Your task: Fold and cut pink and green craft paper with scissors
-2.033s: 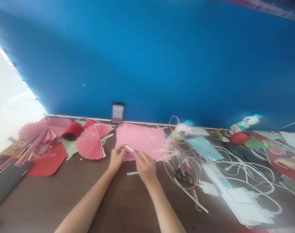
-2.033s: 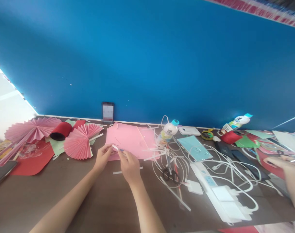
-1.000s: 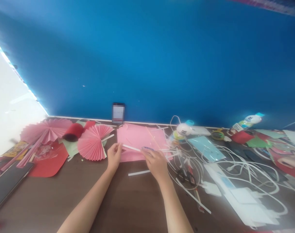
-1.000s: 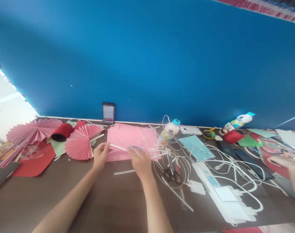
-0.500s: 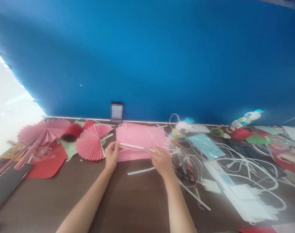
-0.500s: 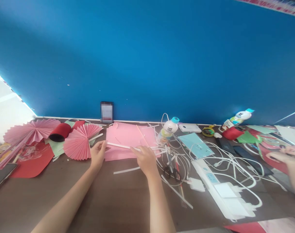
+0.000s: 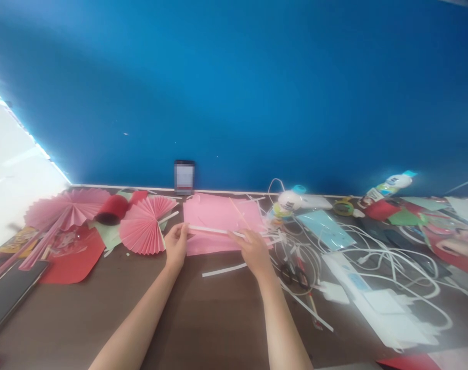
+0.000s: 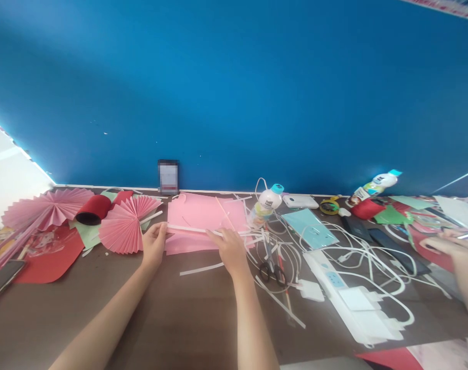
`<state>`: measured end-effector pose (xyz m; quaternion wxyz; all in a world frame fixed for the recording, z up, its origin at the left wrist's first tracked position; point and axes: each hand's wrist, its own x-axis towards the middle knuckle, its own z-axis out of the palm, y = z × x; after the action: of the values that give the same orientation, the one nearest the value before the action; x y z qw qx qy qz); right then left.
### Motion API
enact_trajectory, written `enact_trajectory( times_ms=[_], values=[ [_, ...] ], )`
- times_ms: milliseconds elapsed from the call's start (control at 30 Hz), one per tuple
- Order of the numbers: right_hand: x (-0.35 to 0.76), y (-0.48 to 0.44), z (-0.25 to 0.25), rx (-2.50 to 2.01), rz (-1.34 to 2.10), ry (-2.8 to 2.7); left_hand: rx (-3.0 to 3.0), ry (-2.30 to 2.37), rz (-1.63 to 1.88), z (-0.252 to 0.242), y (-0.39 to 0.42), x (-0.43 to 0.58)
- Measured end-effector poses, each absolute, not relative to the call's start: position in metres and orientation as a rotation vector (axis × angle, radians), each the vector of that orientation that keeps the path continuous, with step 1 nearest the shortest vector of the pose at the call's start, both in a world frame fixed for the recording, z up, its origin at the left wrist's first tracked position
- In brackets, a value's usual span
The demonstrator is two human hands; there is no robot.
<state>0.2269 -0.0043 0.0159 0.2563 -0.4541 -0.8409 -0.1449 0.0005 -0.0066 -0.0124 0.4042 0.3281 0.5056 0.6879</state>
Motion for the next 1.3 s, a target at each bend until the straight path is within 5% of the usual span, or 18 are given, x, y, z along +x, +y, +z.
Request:
enact_trajectory(
  times_ms=[433,967,1167,1300],
  values=[
    [0.229,-0.001,0.010,-1.236,-0.313,-2.289,0.721,1.140,1.744,-0.017,-0.004,0.000],
    [0.211,-0.004,0.016,-1.225,0.174,-1.844,0.738,0.829,1.521,-0.016,0.001,-0.005],
    [0.209,-0.009,0.021,-1.251,-0.014,-1.995,1.590,1.521,1.721,-0.016,-0.005,-0.005],
    [0.199,-0.014,0.020,-1.202,-0.067,-2.080,2.388,1.461,1.446,-0.009,-0.015,0.007]
  ],
)
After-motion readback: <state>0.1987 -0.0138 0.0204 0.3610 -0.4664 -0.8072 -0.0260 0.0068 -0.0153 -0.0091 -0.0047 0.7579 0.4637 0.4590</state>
